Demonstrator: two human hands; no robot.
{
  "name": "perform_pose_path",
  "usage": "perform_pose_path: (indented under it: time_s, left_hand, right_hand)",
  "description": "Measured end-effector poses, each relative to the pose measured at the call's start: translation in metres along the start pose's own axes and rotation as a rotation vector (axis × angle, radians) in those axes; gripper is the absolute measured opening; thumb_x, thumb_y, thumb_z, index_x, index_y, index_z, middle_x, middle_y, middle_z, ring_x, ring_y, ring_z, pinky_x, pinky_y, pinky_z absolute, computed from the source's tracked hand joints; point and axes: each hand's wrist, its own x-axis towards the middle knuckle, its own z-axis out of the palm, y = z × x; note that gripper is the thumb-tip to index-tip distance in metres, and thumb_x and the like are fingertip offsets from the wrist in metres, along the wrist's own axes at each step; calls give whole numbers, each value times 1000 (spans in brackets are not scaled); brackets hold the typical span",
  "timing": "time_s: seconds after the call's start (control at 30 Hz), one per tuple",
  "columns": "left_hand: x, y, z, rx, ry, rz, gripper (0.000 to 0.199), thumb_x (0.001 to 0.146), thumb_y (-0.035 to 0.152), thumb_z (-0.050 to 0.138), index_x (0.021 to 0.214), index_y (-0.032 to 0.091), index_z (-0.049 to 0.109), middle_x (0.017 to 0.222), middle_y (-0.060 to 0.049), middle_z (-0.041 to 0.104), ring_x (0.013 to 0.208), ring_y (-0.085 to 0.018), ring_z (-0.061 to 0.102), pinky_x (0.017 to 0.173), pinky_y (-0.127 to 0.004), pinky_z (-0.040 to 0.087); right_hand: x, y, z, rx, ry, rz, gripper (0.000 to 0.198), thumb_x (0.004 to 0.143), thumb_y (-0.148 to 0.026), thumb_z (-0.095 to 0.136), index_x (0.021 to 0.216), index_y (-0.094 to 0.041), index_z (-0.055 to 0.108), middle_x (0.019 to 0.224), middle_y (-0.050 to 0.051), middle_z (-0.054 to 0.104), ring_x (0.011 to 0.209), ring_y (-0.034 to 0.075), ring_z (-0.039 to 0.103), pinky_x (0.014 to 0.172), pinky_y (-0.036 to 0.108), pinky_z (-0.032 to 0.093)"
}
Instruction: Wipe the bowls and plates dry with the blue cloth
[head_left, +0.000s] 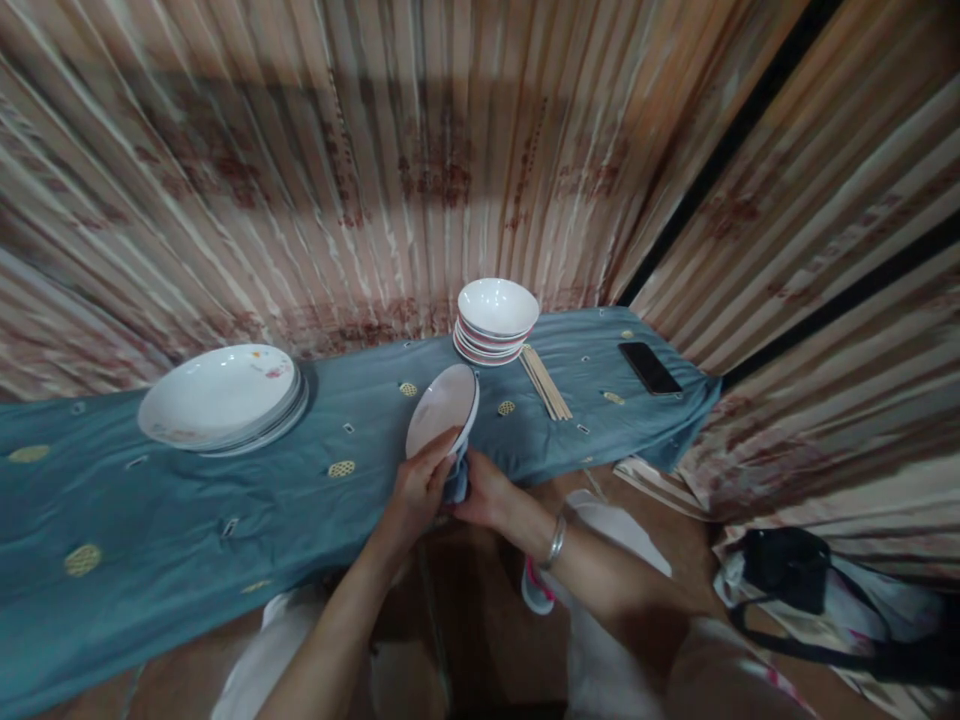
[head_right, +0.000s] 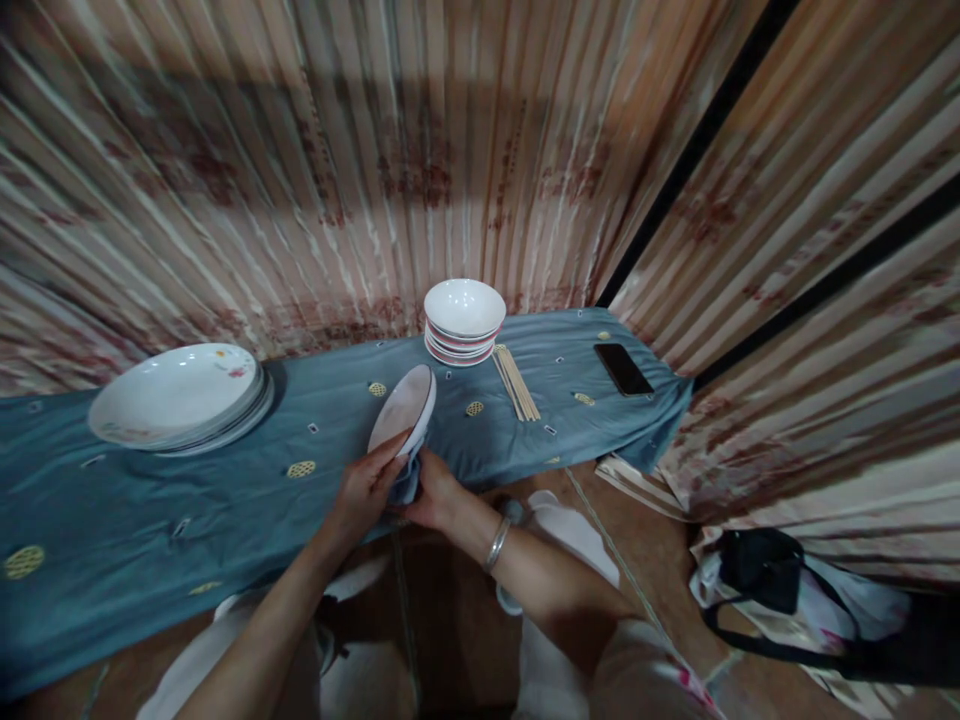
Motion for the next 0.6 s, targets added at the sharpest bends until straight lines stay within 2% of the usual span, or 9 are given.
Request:
perform_pose_path:
  time_s: [0.1,0.2,0.3,0.37,0.5,0.6]
  left_hand:
    - [4,-12,13,66,-74,98,33,87,27,57,114,22,74,124,-6,71,119,-23,64,109,-40,45]
    - [8,-23,25,155,-141,180,36,91,25,49,120,21,71,129,-8,68,122,-22,62,110,-40,45]
    - [12,-33,35,198,-189,252,39,92,23,46,124,22,68,131,-9,67,124,-22,60,110,-43,45]
    - [13,-36,40,240,-211,275,40,93,21,44,126,23,67,130,-8,67,125,-22,60,110,-44,45]
    - [13,-37,50,382,-294,305,43,94,15,40,130,22,63,132,-9,66,130,-23,55,111,-45,44]
    - [12,-37,62,503,-365,327,47,92,9,38,132,19,61,135,-12,63,133,-24,53,110,-46,44]
  right_hand:
    - [-8,-9,-9,49,140,-9,39,98,-23,32,68,-19,56,55,-1,60,47,12,56,60,26,54]
    - [-12,-19,-26,-56,184,-179,34,94,-22,41,63,-19,55,52,-3,58,47,11,55,60,24,53]
    - [-16,-33,-47,-254,201,-358,28,89,-32,54,64,-19,58,54,-2,59,54,13,59,62,26,52]
    - [-19,-47,-61,-375,267,-453,31,87,-45,56,68,-20,60,57,-1,62,59,15,61,63,27,52]
    - [-32,-77,-81,-768,487,-672,46,87,-60,46,67,-22,61,62,1,63,66,17,61,67,27,48]
    - [-41,-93,-92,-1177,587,-728,39,84,-54,54,62,-22,57,56,-1,56,61,16,56,60,25,40]
